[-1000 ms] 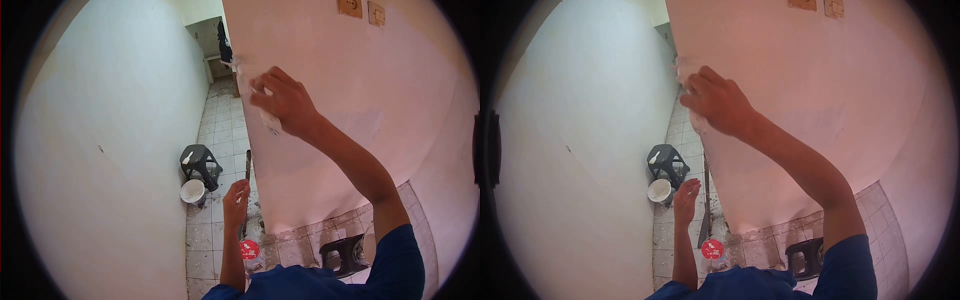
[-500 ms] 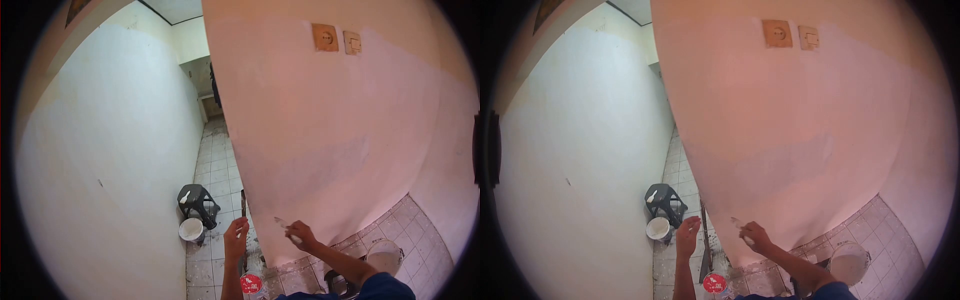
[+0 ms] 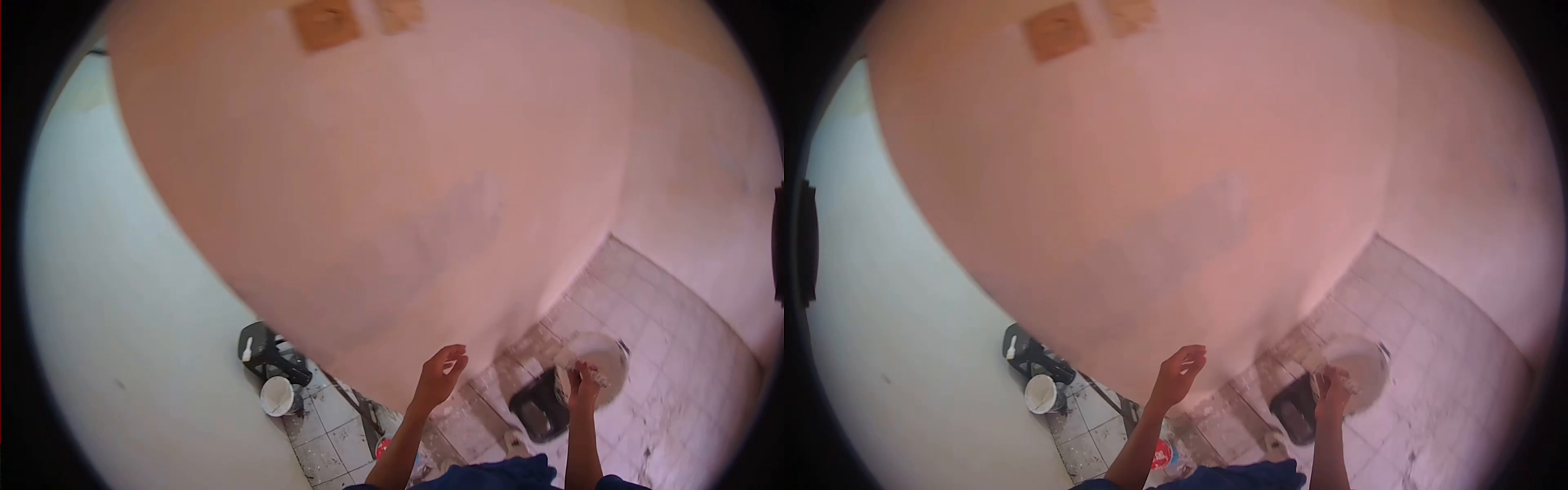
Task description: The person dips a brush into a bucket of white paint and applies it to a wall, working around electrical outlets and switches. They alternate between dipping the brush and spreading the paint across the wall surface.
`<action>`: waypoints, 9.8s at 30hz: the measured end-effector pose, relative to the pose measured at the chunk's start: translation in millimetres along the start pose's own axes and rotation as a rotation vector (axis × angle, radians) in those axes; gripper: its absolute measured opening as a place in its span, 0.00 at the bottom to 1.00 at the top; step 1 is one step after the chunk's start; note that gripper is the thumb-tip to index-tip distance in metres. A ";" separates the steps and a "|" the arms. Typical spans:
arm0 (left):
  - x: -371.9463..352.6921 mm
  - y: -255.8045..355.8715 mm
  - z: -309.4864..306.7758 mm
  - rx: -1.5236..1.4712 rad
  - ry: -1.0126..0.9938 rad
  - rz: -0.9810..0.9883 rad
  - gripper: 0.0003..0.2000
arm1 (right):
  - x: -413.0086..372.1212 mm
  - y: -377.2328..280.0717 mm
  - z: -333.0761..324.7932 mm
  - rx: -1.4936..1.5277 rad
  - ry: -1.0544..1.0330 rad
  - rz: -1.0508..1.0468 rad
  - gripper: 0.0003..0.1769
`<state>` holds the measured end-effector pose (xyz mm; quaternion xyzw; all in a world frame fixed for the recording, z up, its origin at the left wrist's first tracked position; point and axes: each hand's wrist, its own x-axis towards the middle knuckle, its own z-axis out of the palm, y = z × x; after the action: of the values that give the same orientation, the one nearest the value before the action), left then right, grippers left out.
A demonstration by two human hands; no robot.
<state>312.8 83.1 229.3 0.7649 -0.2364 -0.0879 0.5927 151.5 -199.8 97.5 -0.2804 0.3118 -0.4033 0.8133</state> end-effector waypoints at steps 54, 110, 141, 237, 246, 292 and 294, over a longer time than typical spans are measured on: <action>79.5 191.6 -24.5 0.857 0.081 0.448 0.19 | 182.2 -165.4 146.6 -0.078 -0.364 -0.207 0.12; 94.7 364.1 -139.5 1.415 0.792 0.548 0.35 | -37.9 -188.5 590.1 0.203 -1.082 -1.307 0.06; 71.3 357.1 -149.1 1.385 0.815 0.555 0.35 | -52.7 -158.5 540.6 0.176 -1.041 -0.988 0.06; 26.3 345.0 -190.7 1.333 0.910 0.569 0.34 | -170.9 -145.0 617.4 0.358 -1.022 -1.856 0.13; 11.6 337.7 -196.5 1.336 0.932 0.564 0.34 | -115.1 -75.1 548.1 0.140 -1.180 -1.765 0.17; 46.7 307.1 -135.4 1.245 0.621 0.593 0.33 | -8.8 -130.3 538.9 -0.485 -1.456 -2.151 0.09; 43.7 305.9 -135.0 1.255 0.631 0.590 0.33 | 17.9 -79.9 479.5 -0.730 -1.718 -2.003 0.09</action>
<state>328.1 122.8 563.9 0.8523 -0.2562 0.4480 0.0850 473.3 -157.9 459.9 -0.7402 -0.5330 -0.4098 -0.0074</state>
